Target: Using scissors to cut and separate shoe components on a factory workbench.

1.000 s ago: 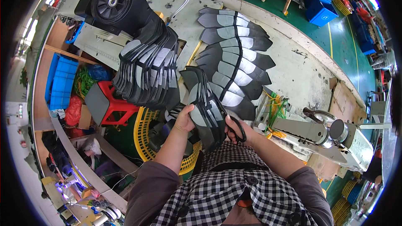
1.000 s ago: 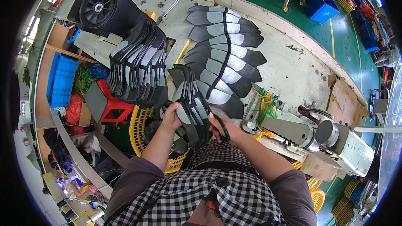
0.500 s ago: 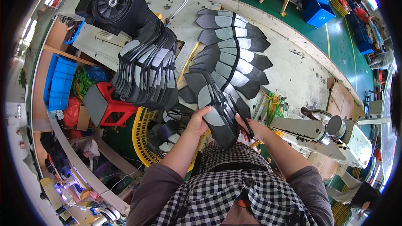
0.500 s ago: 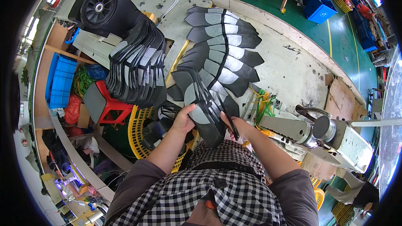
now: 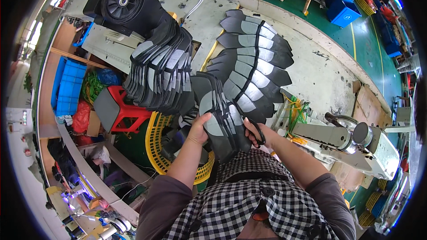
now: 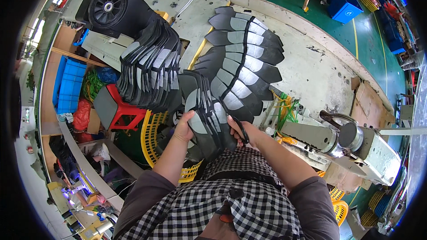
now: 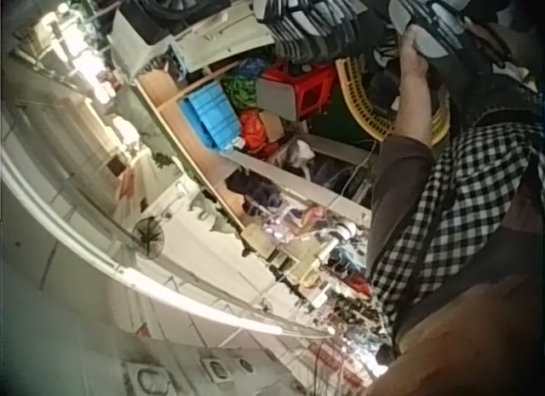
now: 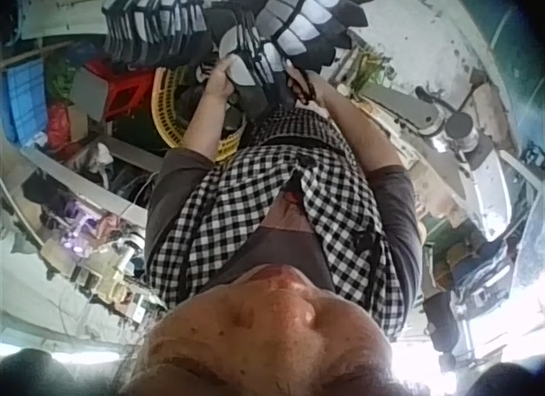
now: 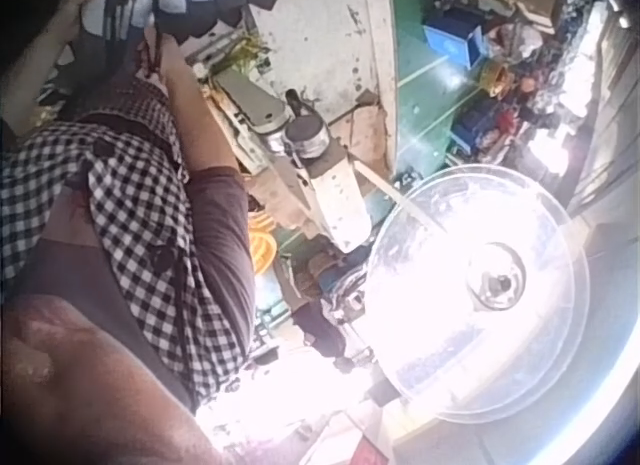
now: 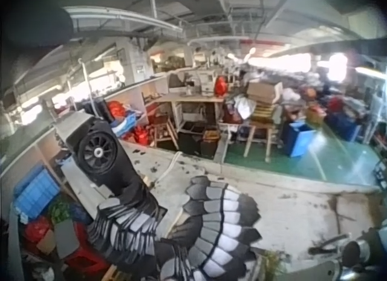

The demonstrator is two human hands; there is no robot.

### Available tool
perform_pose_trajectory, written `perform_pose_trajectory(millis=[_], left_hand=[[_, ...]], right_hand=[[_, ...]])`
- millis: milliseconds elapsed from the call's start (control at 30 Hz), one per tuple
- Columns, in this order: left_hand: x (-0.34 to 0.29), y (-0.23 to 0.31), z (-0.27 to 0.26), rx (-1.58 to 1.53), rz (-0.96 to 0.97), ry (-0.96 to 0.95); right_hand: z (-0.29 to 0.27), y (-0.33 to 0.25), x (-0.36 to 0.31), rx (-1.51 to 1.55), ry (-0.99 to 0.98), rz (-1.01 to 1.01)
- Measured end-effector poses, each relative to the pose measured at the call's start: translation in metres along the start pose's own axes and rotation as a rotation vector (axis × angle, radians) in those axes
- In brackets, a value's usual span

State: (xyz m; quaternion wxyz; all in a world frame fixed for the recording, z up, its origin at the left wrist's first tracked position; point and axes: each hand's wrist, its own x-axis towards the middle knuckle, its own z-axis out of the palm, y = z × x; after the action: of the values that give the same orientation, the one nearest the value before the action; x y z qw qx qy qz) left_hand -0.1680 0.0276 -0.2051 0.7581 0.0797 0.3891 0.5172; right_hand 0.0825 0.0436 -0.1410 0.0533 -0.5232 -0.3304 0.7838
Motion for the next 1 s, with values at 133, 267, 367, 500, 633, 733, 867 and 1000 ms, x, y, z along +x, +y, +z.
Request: perform_pose_trajectory(millis=[133, 267, 367, 500, 633, 733, 867, 1000], left_hand=[[-0.017, -0.008, 0.009, -0.079, -0.025, 0.043], [-0.031, 0.001, 0.018, 0.080, 0.099, -0.143], [-0.006, 0.010, 0.040, 0.156, 0.161, -0.164], [0.043, -0.009, 0.040, 0.136, 0.112, 0.172], [0.039, -0.023, 0.079, 0.031, 0.119, 0.334], [0.033, -0.013, 0.096, -0.087, -0.135, 0.197], [0.030, -0.008, 0.088, -0.113, -0.190, 0.116], [0.029, -0.011, 0.072, -0.115, -0.175, 0.059]], right_hand=[[0.003, 0.012, -0.005, 0.042, 0.150, -0.034], [-0.018, -0.005, -0.024, 0.034, 0.174, 0.035], [-0.033, -0.016, -0.015, -0.006, 0.092, 0.074], [-0.036, -0.026, 0.006, -0.142, 0.121, 0.126], [-0.043, -0.028, 0.008, -0.216, 0.093, 0.125], [-0.041, -0.031, 0.008, -0.248, 0.120, 0.087], [-0.033, -0.023, 0.020, -0.182, 0.180, 0.049], [-0.024, -0.002, 0.026, -0.055, 0.251, 0.000]])
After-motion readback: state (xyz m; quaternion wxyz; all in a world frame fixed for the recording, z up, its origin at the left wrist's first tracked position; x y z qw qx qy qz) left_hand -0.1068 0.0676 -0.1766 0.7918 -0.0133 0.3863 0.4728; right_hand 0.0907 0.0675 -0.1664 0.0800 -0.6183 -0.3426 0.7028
